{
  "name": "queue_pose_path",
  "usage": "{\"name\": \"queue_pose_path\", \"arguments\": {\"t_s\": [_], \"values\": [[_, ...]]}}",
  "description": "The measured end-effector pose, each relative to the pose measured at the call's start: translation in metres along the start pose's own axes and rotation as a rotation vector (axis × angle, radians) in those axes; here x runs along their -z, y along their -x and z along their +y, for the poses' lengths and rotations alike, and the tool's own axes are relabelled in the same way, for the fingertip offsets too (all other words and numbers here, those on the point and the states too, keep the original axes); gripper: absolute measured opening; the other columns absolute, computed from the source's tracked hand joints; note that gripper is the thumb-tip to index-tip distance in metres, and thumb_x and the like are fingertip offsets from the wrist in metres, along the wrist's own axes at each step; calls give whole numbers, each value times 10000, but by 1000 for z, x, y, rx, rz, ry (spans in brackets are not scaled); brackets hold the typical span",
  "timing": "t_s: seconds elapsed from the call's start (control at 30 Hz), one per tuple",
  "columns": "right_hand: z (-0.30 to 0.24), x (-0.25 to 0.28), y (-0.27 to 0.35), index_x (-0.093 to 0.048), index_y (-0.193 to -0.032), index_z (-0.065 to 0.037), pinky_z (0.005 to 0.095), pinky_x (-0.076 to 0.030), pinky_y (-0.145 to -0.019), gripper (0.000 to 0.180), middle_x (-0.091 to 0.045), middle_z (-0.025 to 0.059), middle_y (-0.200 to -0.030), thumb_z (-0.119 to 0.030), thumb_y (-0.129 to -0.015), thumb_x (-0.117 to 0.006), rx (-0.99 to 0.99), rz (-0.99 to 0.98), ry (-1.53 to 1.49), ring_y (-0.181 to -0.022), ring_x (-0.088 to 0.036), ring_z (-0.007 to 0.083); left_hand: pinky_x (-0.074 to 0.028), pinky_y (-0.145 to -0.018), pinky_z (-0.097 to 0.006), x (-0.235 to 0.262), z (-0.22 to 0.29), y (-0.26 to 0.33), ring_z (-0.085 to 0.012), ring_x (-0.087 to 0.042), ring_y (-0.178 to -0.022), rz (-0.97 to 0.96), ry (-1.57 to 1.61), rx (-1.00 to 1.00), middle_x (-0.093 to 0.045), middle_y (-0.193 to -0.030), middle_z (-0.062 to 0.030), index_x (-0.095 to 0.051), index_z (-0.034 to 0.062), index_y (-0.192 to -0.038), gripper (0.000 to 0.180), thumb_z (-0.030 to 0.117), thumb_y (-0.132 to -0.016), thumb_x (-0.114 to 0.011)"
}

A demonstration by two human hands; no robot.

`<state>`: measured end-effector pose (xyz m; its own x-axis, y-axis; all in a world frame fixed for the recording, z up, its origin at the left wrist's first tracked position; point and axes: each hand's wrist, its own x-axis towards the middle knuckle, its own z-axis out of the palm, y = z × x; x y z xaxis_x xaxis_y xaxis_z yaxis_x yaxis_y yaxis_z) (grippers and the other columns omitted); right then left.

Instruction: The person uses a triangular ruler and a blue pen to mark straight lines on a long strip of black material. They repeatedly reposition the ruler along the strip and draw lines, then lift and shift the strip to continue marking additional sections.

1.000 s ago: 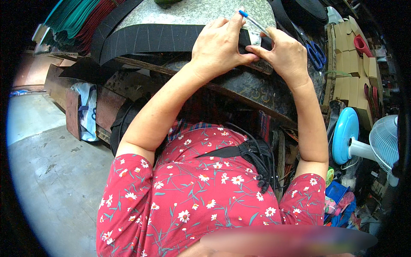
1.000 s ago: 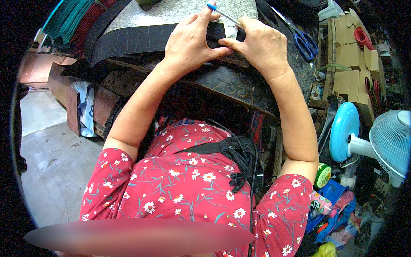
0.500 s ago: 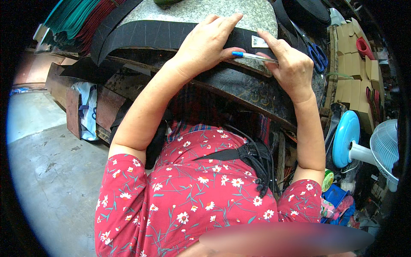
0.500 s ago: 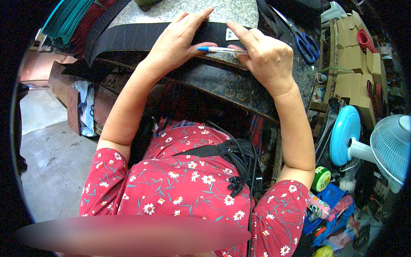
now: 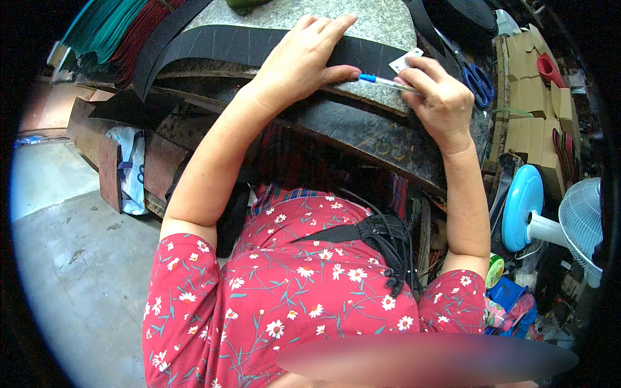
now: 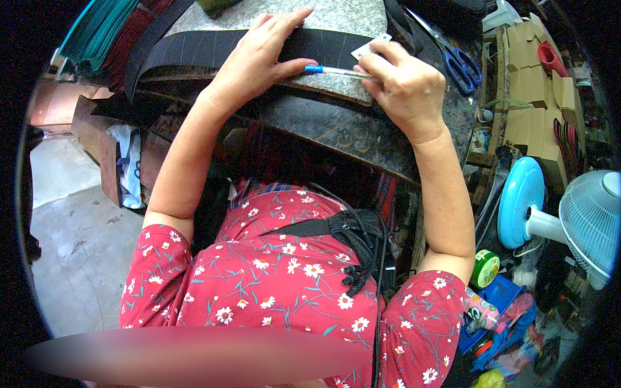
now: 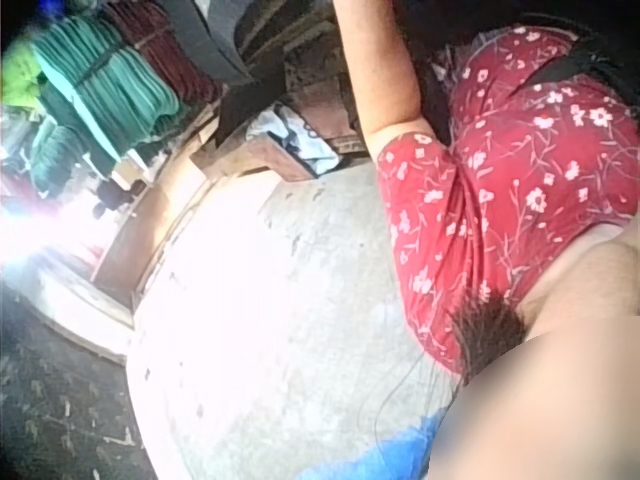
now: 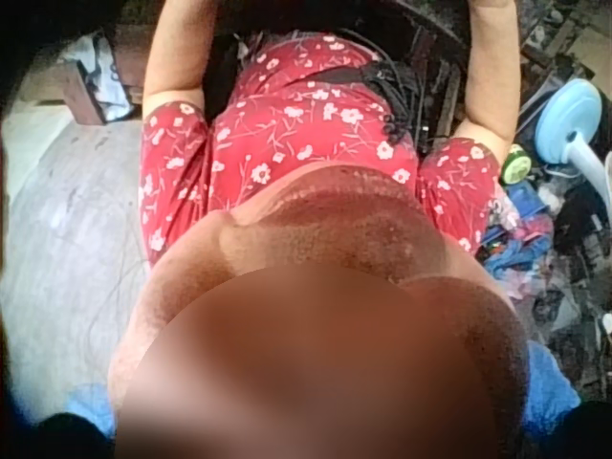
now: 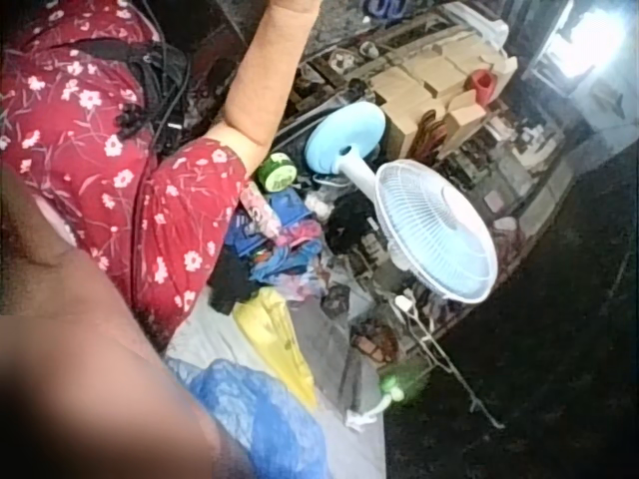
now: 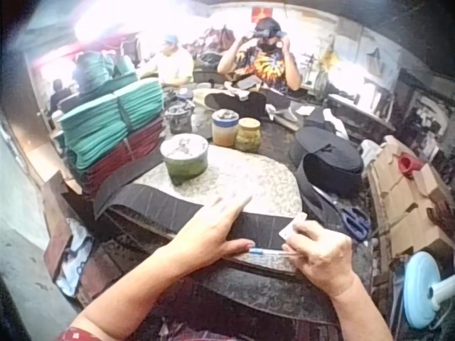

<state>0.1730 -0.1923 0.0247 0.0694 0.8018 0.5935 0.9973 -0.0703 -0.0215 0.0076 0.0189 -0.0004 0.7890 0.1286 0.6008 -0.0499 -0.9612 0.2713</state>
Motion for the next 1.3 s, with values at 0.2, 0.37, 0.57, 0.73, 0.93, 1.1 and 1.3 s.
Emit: {"name": "queue_pose_path", "arguments": {"t_s": [0.2, 0.37, 0.57, 0.73, 0.93, 1.1, 1.3], "values": [[8, -6, 2, -747, -991, -191, 331, -581, -672, 238, -769, -2, -982, -176, -768, -828, 79, 1, -155, -778, -738, 221, -474, -1037, -434, -2, 4, -9, -351, -581, -1147, -32, 107, -157, -640, -1250, -131, -572, 92, -1407, 647, 245, -817, -788], [11, -9, 6, -752, -1076, -201, 330, -572, -665, 335, -764, 10, -917, -136, -756, -829, -13, -3, -221, -767, -733, 218, -488, -1014, -427, -8, 13, -10, -319, -588, -1142, -91, 85, -127, -648, -1195, -93, -663, 179, -1326, 516, 178, -813, -714], [12, -6, 6, -740, -1117, -184, 335, -587, -706, 361, -768, 23, -971, -138, -769, -824, -16, -21, -278, -814, -745, 229, -492, -1017, -429, -11, 17, -8, -293, -594, -1136, -79, -32, -145, -657, -1180, -65, -744, 235, -1210, 386, 214, -832, -669], [14, -3, 6, -724, -1046, -57, 330, -598, -883, 265, -758, 110, -1184, -28, -792, -794, -63, -43, -265, -1047, -751, 269, -492, -1017, -430, -15, 18, -7, -291, -597, -1135, -58, -31, -120, -659, -1183, -63, -742, 243, -1216, 389, 211, -836, -665], [15, -6, 6, -752, -1009, -138, 320, -596, -764, 216, -763, 27, -1149, -155, -801, -806, -21, -60, -206, -932, -752, 241, -481, -1037, -425, -9, 17, -7, -305, -588, -1143, -91, -11, -139, -650, -1211, -79, -744, 247, -1226, 405, 178, -834, -670], [15, -7, 5, -756, -960, -161, 322, -590, -698, 163, -766, -7, -1121, -232, -821, -806, -1, -28, -206, -837, -751, 225, -460, -1072, -440, -5, 16, -7, -330, -563, -1186, -153, 44, -129, -618, -1292, -105, -743, 243, -1239, 442, 121, -818, -681], [15, -7, 4, -755, -961, -159, 319, -590, -697, 168, -768, -13, -1112, -226, -817, -808, 7, -18, -217, -841, -752, 218, -467, -1072, -442, -5, 16, -7, -332, -569, -1194, -144, 40, -126, -621, -1294, -104, -750, 232, -1226, 436, 113, -812, -686]]}}
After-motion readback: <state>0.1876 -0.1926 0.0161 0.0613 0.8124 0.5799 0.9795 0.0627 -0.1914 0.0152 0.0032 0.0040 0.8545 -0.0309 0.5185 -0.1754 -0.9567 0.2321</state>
